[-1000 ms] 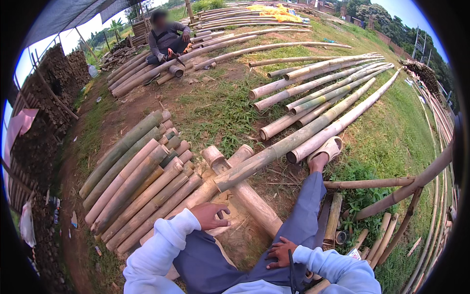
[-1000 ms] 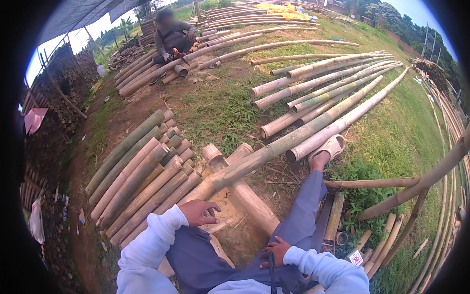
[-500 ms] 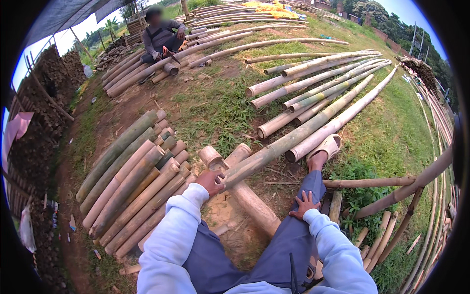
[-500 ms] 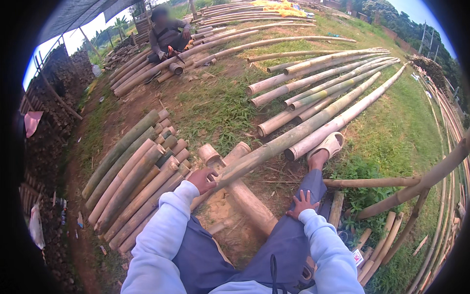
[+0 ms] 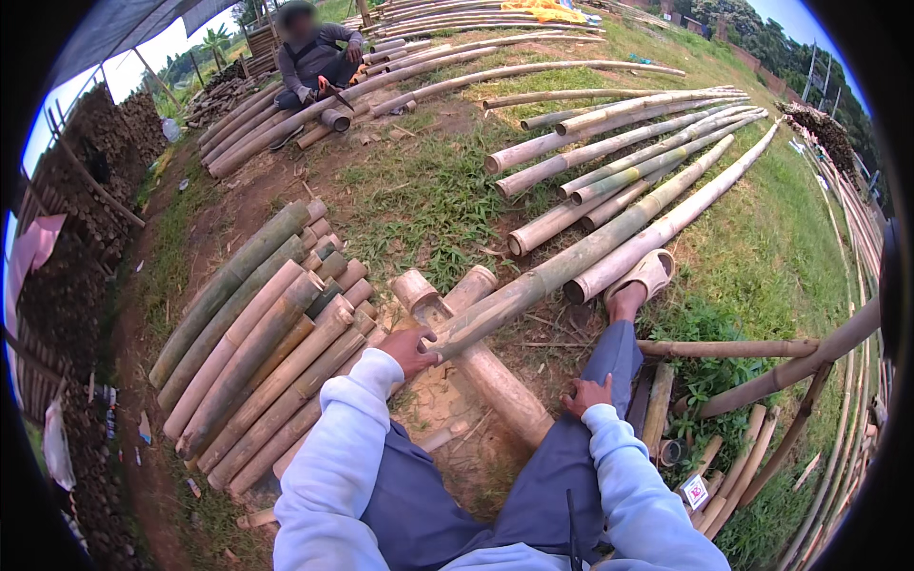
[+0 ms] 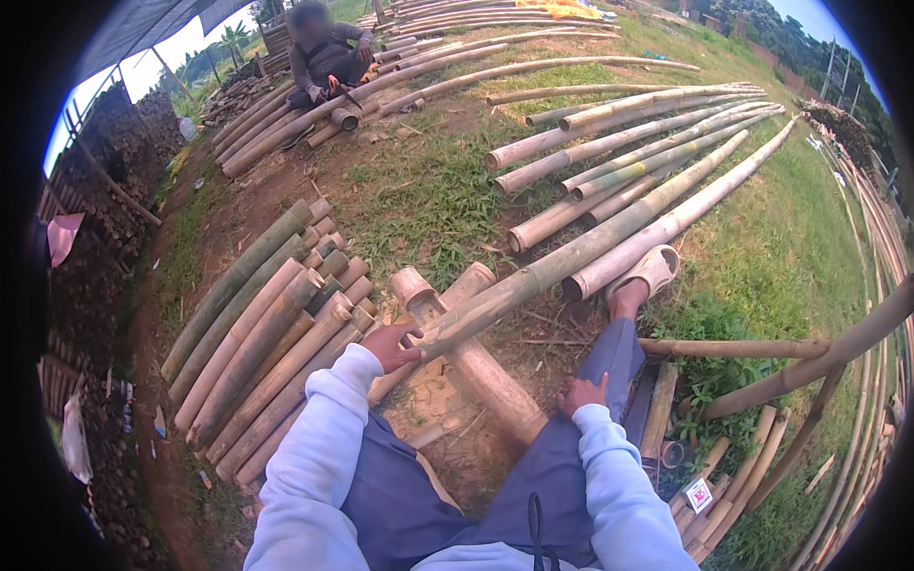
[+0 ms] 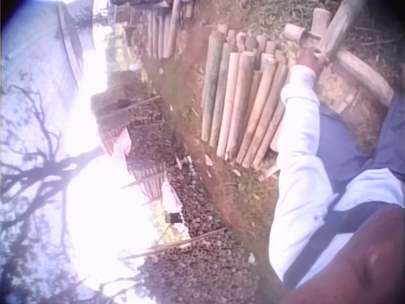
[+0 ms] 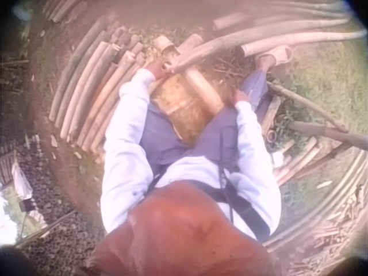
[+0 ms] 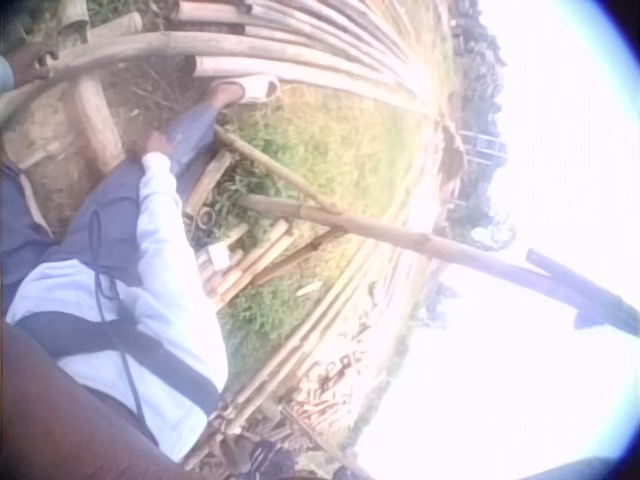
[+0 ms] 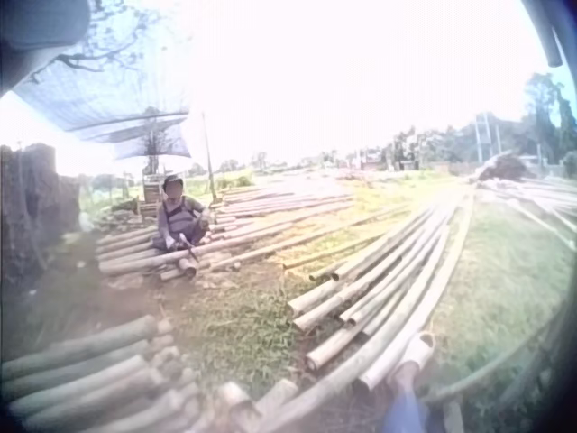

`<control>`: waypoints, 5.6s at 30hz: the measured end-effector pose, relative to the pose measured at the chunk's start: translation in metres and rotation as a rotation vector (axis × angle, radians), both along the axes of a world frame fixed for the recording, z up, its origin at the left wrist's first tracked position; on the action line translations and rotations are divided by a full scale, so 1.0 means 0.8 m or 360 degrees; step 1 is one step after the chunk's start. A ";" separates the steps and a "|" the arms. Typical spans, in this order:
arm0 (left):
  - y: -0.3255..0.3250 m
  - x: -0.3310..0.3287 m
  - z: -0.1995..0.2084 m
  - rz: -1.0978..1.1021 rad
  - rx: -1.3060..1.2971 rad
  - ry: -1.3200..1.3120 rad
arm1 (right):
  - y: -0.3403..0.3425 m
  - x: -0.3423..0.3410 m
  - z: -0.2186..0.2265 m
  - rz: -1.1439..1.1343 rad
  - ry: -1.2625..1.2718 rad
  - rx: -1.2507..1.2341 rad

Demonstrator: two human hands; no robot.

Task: The person sits on the ground and uses a hand saw to cut a bamboo pole that is positioned between their legs. After sawing through the pole, they separate the cut piece and place it aside.

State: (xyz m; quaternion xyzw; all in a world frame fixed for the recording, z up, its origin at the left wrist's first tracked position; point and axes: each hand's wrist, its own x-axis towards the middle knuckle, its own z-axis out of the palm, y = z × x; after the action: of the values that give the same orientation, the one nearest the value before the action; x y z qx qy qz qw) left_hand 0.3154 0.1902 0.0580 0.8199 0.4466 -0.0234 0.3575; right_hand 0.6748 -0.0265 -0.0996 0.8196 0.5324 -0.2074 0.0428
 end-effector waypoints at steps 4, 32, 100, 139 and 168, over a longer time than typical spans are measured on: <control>-0.002 0.003 0.011 0.0007 -0.0012 -0.0007 | -0.001 0.001 0.006 -0.0033 0.0019 0.0009; 0.003 -0.016 -0.013 0.0035 -0.0022 0.0111 | -0.006 0.003 -0.006 -0.0065 0.0129 0.0124; 0.042 -0.090 -0.064 0.0544 0.0685 -0.0182 | -0.020 0.021 0.005 -0.0125 0.0339 0.0312; -0.008 -0.060 0.005 0.0231 0.0423 -0.0324 | -0.024 -0.008 0.000 -0.0157 0.0192 0.0324; -0.035 -0.019 0.049 0.0636 0.0563 -0.0987 | -0.033 -0.007 0.000 -0.0179 0.0167 0.0318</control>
State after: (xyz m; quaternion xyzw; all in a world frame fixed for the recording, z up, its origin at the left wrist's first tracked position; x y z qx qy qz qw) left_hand 0.2998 0.1621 0.0974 0.7339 0.4653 0.3722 0.3262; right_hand 0.6695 -0.0528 -0.0995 0.8364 0.5050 -0.1981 -0.0786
